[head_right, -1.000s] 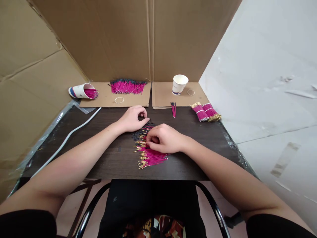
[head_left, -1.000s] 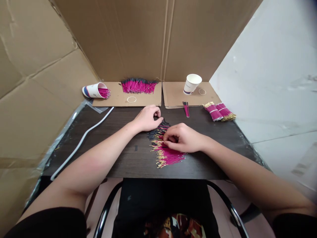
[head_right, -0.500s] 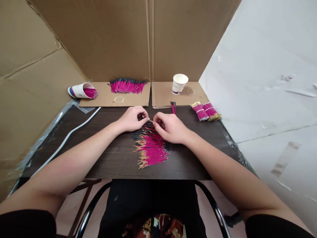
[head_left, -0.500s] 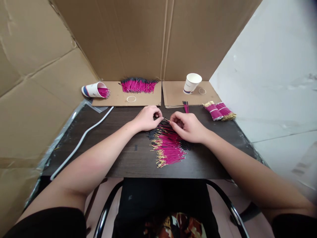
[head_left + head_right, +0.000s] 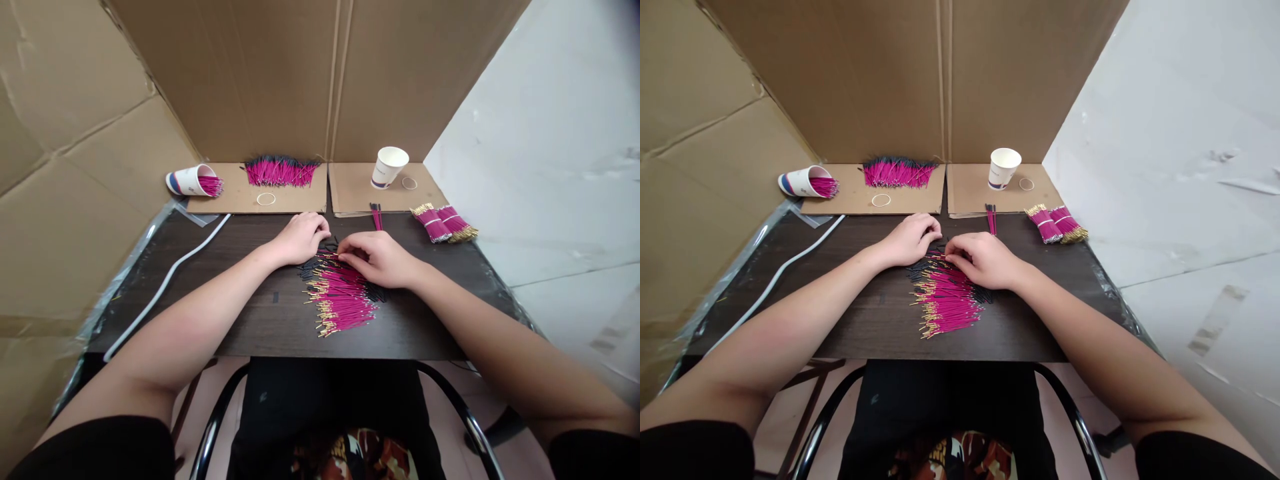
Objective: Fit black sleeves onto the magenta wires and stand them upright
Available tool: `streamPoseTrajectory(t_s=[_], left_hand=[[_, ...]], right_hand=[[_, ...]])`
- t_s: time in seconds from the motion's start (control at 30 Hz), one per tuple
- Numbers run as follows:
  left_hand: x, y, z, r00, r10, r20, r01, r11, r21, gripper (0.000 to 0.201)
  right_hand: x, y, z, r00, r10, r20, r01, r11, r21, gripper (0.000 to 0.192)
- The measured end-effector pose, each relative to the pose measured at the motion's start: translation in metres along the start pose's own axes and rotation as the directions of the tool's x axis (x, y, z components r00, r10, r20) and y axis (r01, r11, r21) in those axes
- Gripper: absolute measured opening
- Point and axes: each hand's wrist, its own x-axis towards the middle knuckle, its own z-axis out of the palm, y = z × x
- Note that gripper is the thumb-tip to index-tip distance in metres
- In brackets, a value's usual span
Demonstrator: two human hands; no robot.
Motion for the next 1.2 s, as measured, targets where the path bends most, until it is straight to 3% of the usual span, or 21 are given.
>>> streamPoseTrajectory(t_s=[0.17, 0.37, 0.67, 1.0, 1.2], left_hand=[[0.001, 0.002, 0.002, 0.991, -0.108, -0.075, 0.086, 0.964, -0.251, 0.010], [0.005, 0.001, 0.006, 0.986, -0.159, -0.053, 0.114, 0.869, -0.482, 0.005], [0.003, -0.001, 0.007, 0.991, -0.133, -0.021, 0.108, 0.878, -0.467, 0.017], [0.003, 0.002, 0.006, 0.992, -0.123, -0.028, 0.096, 0.883, -0.460, 0.014], [0.003, 0.002, 0.006, 0.993, -0.114, -0.032, 0.086, 0.882, -0.464, 0.014]], right_hand=[[0.000, 0.001, -0.001, 1.000, 0.011, -0.015, -0.011, 1.000, -0.002, 0.013], [0.001, 0.005, -0.002, 1.000, 0.003, -0.025, -0.002, 0.999, 0.033, 0.012], [0.001, 0.006, 0.000, 0.998, -0.030, -0.051, 0.031, 0.999, 0.014, 0.015], [0.002, 0.018, 0.001, 0.964, 0.133, -0.229, -0.134, 0.991, 0.010, 0.017], [0.002, 0.026, 0.003, 0.954, 0.172, -0.245, -0.179, 0.984, -0.003, 0.015]])
